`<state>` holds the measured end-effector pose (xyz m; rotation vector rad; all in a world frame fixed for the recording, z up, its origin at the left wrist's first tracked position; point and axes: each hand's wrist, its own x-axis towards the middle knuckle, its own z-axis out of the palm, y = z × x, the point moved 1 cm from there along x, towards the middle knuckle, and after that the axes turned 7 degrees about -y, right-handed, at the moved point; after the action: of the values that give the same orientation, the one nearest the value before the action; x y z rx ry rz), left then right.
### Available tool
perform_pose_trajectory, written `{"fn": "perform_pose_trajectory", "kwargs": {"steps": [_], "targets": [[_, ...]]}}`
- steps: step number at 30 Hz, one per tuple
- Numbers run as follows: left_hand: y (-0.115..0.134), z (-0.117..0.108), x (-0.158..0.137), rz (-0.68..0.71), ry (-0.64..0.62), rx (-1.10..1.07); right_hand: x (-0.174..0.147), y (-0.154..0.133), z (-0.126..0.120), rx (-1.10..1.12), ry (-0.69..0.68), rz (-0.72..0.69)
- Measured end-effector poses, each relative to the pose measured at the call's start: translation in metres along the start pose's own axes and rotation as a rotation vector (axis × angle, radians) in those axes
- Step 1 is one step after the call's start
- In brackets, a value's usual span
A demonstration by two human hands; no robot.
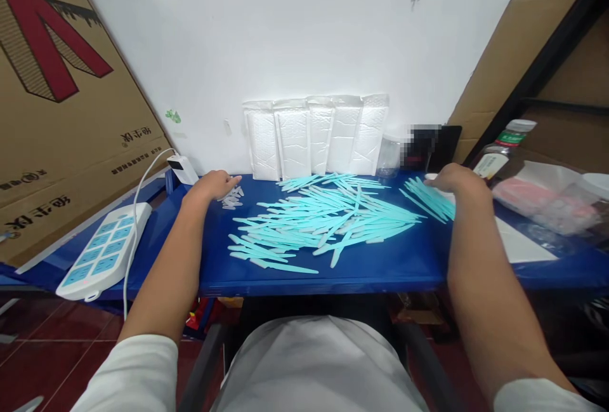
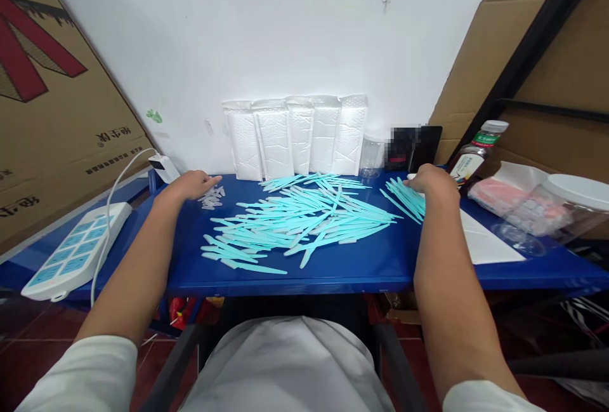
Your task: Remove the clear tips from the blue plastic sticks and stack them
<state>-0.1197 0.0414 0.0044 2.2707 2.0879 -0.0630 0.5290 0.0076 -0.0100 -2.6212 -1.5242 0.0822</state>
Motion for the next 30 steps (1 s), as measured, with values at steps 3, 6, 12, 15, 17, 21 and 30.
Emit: {"fn": "perform_pose_trajectory", "kwargs": {"steps": [3, 6, 12, 15, 17, 21, 30], "targets": [[-0.015, 0.0, 0.003, -0.054, -0.066, -0.022, -0.009, -0.019, -0.003, 0.01, -0.076, -0.083], [-0.018, -0.002, -0.001, -0.116, -0.073, -0.04, -0.018, -0.047, 0.003, 0.09, -0.033, -0.446], [-0.014, -0.01, -0.013, -0.228, 0.126, 0.003, -0.022, -0.1, 0.043, 0.009, -0.055, -0.769], [-0.007, -0.013, -0.018, -0.226, 0.198, 0.02, -0.02, -0.111, 0.053, -0.012, -0.095, -0.787], [0.001, -0.014, -0.02, -0.194, 0.235, 0.011, -0.019, -0.113, 0.053, 0.002, -0.107, -0.768], [0.016, -0.015, -0.021, -0.055, 0.295, -0.032, -0.022, -0.115, 0.048, -0.024, -0.109, -0.752], [0.045, -0.011, -0.024, 0.135, 0.369, -0.095, -0.032, -0.123, 0.048, -0.116, -0.135, -0.77]]}}
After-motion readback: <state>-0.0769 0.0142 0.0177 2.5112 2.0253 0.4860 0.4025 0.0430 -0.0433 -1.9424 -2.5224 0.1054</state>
